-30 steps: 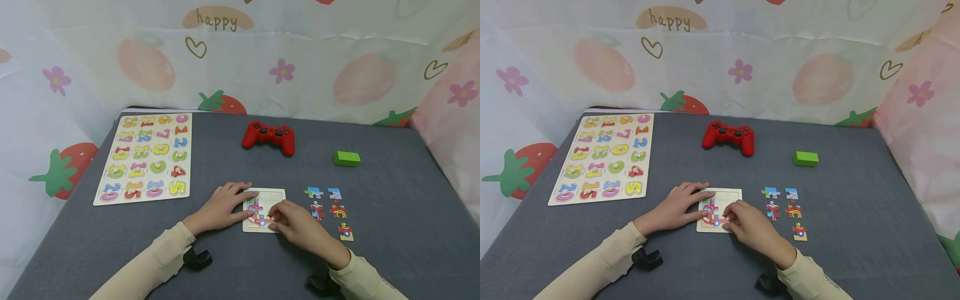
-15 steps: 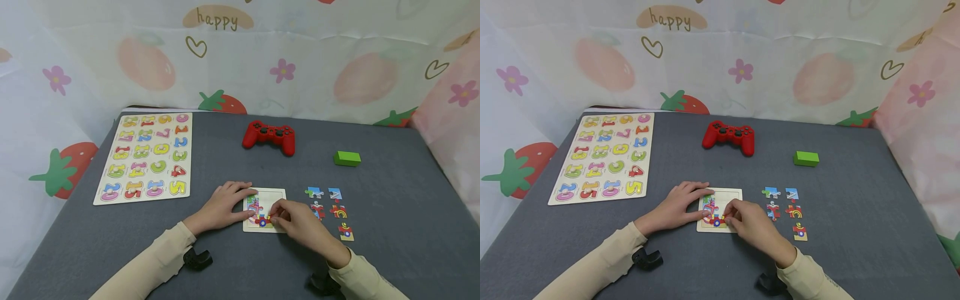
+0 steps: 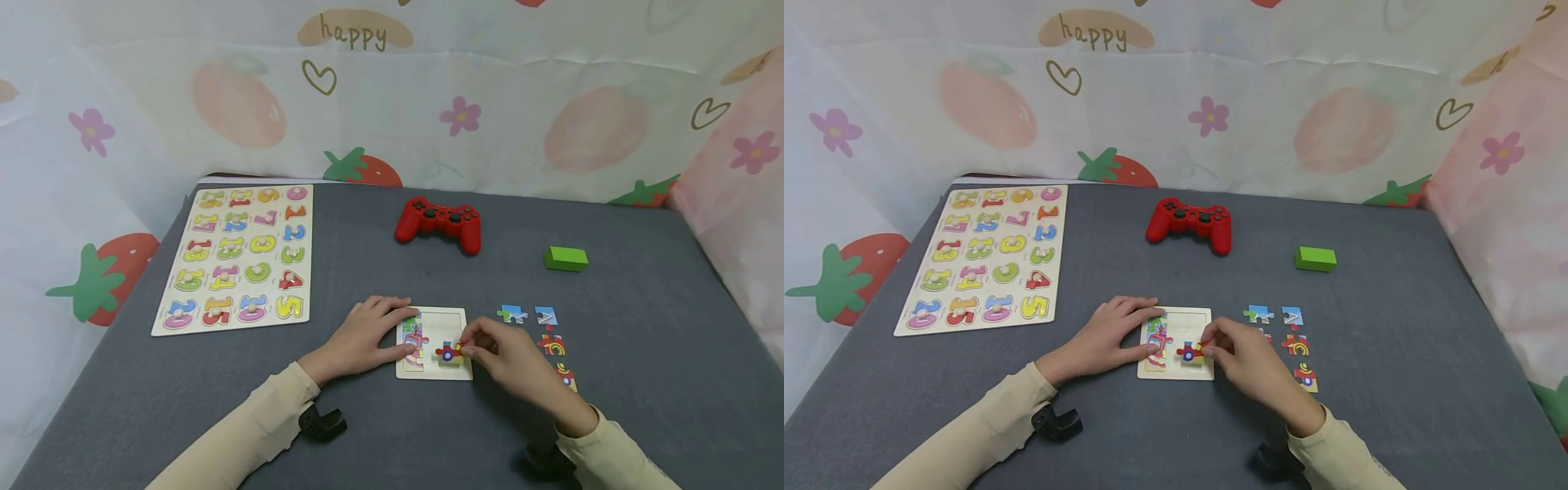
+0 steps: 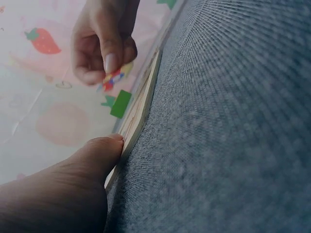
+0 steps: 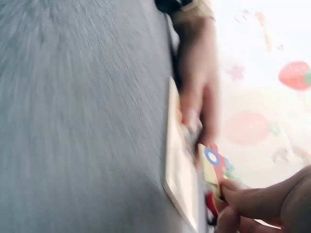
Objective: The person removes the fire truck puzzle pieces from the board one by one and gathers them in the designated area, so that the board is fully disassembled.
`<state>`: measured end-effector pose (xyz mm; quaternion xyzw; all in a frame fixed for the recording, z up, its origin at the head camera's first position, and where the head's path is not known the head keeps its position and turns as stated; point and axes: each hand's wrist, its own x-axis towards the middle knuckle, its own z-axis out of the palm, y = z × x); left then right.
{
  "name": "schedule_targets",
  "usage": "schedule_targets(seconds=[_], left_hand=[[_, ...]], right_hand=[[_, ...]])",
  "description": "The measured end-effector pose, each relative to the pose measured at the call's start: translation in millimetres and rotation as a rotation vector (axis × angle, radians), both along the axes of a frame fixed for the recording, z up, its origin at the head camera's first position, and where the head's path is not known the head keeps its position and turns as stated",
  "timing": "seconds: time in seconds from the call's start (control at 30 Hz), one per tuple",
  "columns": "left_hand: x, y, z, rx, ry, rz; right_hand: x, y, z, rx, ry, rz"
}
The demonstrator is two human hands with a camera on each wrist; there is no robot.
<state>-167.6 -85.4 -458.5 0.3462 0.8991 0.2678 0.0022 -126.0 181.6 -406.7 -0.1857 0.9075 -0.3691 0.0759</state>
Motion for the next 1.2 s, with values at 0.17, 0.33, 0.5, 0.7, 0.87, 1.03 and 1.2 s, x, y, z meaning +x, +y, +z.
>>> schedule_targets(seconds=[0.17, 0.33, 0.5, 0.7, 0.87, 1.03, 1.2], left_hand=[[0.6, -1, -0.7, -0.004, -0.002, 0.006], [0.0, 0, 0.0, -0.003, -0.012, 0.011], [-0.4, 0, 0.6, -0.004, -0.021, 0.024], [-0.7, 1, -0.2, -0.007, -0.008, 0.025], [-1.5, 1, -0.4, 0.013, 0.003, 0.022], [-1.8, 0, 0.0, 0.03, -0.034, 0.028], [-2.0, 0, 0.1, 0.048, -0.048, 0.027]], right_hand=[[2.4, 41, 12.8, 0.018, 0.01, 0.021], [11.8, 79, 23.8, 0.043, -0.067, -0.011], [18.3, 93, 20.5, 0.056, -0.124, 0.004], [20.8, 93, 7.5, 0.073, -0.053, 0.063], [20.1, 88, 2.7, 0.099, -0.004, 0.044], [21.4, 83, 2.3, 0.133, 0.025, 0.008], [22.2, 79, 3.6, 0.159, 0.04, 0.003]])
